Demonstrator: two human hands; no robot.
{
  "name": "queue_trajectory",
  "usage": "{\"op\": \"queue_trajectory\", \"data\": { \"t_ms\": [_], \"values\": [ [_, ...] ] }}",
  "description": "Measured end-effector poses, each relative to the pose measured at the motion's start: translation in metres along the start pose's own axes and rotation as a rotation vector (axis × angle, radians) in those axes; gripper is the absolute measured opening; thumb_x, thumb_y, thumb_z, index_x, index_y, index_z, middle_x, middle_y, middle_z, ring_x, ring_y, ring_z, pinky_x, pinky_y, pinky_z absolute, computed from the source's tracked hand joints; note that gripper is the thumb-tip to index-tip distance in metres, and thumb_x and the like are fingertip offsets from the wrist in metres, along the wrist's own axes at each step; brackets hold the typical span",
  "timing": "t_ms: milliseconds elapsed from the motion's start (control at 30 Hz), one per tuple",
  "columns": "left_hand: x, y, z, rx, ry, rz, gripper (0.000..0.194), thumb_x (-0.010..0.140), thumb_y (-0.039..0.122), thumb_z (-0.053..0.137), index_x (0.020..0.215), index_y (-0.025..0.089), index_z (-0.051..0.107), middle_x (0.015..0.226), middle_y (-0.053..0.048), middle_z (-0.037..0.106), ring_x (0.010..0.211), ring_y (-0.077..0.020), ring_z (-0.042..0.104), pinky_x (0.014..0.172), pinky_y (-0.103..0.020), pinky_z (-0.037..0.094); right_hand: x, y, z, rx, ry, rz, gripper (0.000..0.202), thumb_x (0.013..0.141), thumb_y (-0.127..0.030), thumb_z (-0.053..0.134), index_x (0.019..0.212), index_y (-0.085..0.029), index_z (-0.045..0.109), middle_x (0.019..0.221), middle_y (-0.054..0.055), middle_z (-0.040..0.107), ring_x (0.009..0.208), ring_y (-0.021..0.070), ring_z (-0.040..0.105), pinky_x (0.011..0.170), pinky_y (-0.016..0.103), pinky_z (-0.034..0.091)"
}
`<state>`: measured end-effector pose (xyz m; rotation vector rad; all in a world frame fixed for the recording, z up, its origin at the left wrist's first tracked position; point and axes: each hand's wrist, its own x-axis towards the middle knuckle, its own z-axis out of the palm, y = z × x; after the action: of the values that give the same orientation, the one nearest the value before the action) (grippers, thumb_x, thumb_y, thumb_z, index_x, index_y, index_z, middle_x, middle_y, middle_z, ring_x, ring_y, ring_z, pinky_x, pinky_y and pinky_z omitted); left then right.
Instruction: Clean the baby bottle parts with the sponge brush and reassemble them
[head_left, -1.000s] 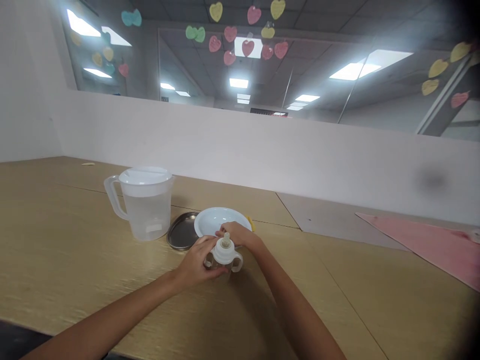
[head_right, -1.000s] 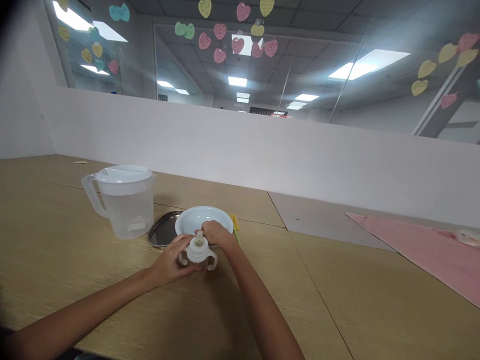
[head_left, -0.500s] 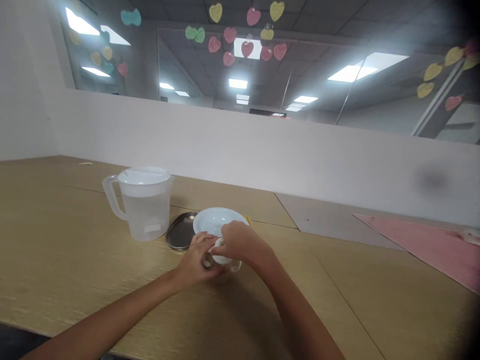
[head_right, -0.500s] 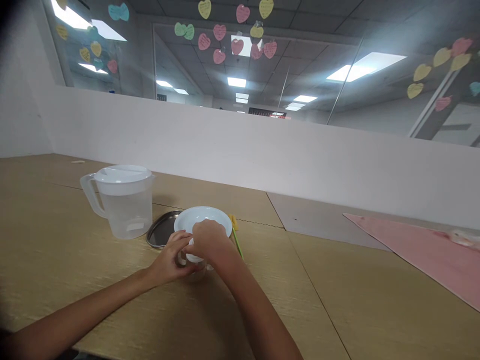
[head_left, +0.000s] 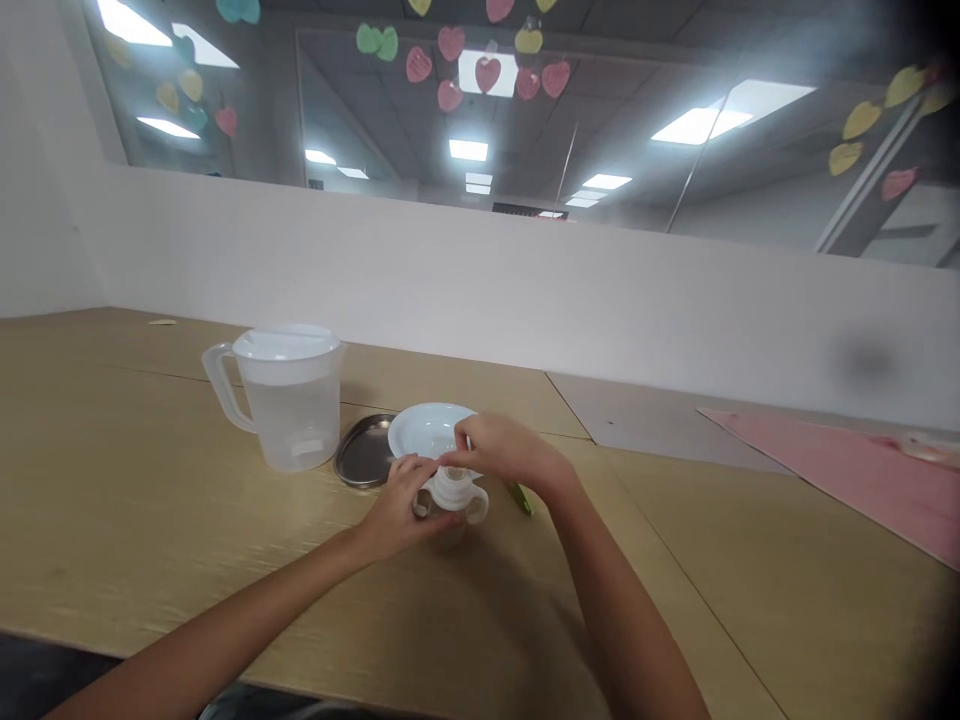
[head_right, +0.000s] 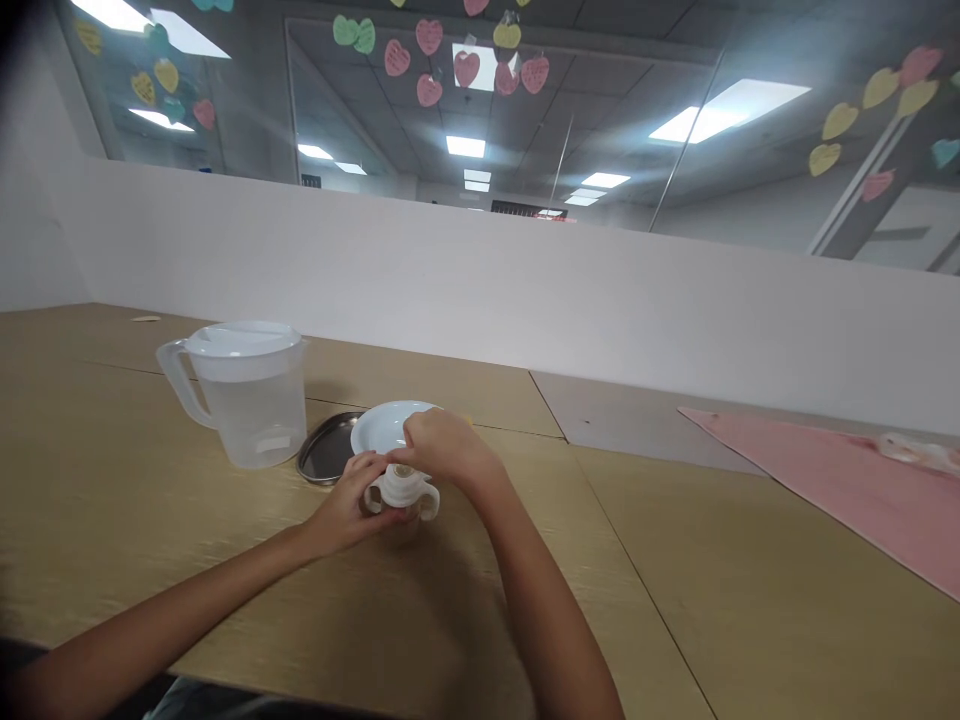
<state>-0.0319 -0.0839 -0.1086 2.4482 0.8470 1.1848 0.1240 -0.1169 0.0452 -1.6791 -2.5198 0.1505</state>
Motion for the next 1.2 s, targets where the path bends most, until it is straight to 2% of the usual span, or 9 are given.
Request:
{"op": "queue_trajectory", "data": {
  "t_ms": [67,167,267,500,667,767,900,1000,1200],
  "values": [
    [-0.001,-0.001,0.001,0.009,0.0,0.004,0.06,0.074,0.047,0.064,0.126,0.022,0.047,0.111,-0.008,0.058,0.107,-0.0255,0.048,0.095,-0.041,0.037,-0.001,-0.001,-0.002,-0.012,0.009,-0.04,0.021,0.08,-0.031,0.058,0.063,-0.017,0.059,0.059,0.0,0.057,0.053,0.0102,0.045,0.048,0.023,0.025],
    [-0.002,-0.003,0.002,0.023,0.016,0.012,0.064,0.074,0.047,0.064,0.129,0.023,0.043,0.114,-0.009,0.057,0.108,-0.0262,0.048,0.094,-0.041,0.037,-0.001,0.001,-0.004,0.041,-0.011,-0.163,0.01,0.075,-0.012,0.057,0.069,-0.016,0.063,0.065,-0.001,0.059,0.058,0.0094,0.047,0.051,0.021,0.027],
    [-0.002,-0.004,0.002,0.032,0.022,0.014,0.06,0.073,0.048,0.064,0.124,0.021,0.046,0.112,-0.009,0.058,0.106,-0.0265,0.049,0.093,-0.042,0.038,-0.001,0.005,-0.005,0.123,-0.013,-0.27,0.02,0.074,-0.003,0.052,0.079,-0.016,0.067,0.078,0.001,0.063,0.068,0.0107,0.052,0.057,0.02,0.032],
    [-0.004,-0.006,0.004,0.005,0.014,-0.009,0.056,0.074,0.049,0.063,0.12,0.019,0.049,0.115,-0.011,0.056,0.109,-0.0279,0.048,0.092,-0.043,0.04,-0.009,0.009,-0.018,0.183,0.149,-0.298,0.023,0.077,-0.004,0.05,0.083,-0.017,0.068,0.087,0.002,0.064,0.081,0.0135,0.056,0.072,0.024,0.04],
    [-0.009,-0.013,0.005,-0.043,0.021,0.113,0.078,0.081,0.046,0.057,0.142,0.02,0.015,0.135,-0.017,0.04,0.124,-0.0308,0.039,0.101,-0.049,0.033,-0.018,0.009,-0.027,0.248,0.369,-0.227,0.02,0.08,-0.011,0.052,0.089,-0.019,0.068,0.09,0.003,0.065,0.085,0.0142,0.058,0.077,0.026,0.043],
    [-0.009,-0.014,0.001,-0.1,0.075,0.208,0.076,0.086,0.045,0.05,0.144,0.023,0.006,0.139,-0.017,0.035,0.127,-0.0294,0.037,0.102,-0.049,0.033,-0.02,0.008,-0.029,0.295,0.48,-0.205,0.018,0.081,-0.014,0.053,0.088,-0.02,0.068,0.092,0.003,0.066,0.084,0.0141,0.06,0.079,0.027,0.044],
    [-0.006,-0.011,-0.006,-0.094,0.064,0.302,0.057,0.089,0.045,0.042,0.14,0.025,0.025,0.14,-0.014,0.035,0.129,-0.0282,0.034,0.105,-0.046,0.029,-0.019,0.007,-0.028,0.338,0.605,-0.189,0.016,0.083,-0.018,0.054,0.089,-0.02,0.068,0.093,0.003,0.066,0.087,0.0143,0.06,0.08,0.027,0.044],
    [-0.005,-0.009,-0.008,-0.084,0.062,0.26,0.048,0.091,0.043,0.039,0.134,0.022,0.036,0.138,-0.014,0.039,0.128,-0.0273,0.036,0.103,-0.044,0.031,-0.017,0.007,-0.027,0.345,0.654,-0.183,0.015,0.082,-0.018,0.055,0.09,-0.019,0.068,0.091,0.003,0.066,0.085,0.014,0.06,0.079,0.027,0.044],
    [-0.003,-0.014,-0.007,-0.059,0.109,0.148,0.047,0.092,0.042,0.036,0.133,0.02,0.04,0.135,-0.013,0.043,0.125,-0.0243,0.039,0.103,-0.04,0.031,-0.011,0.009,-0.025,0.336,0.644,-0.147,0.015,0.082,-0.018,0.056,0.091,-0.019,0.068,0.091,0.003,0.067,0.085,0.0136,0.06,0.079,0.026,0.044]
  ]
}}
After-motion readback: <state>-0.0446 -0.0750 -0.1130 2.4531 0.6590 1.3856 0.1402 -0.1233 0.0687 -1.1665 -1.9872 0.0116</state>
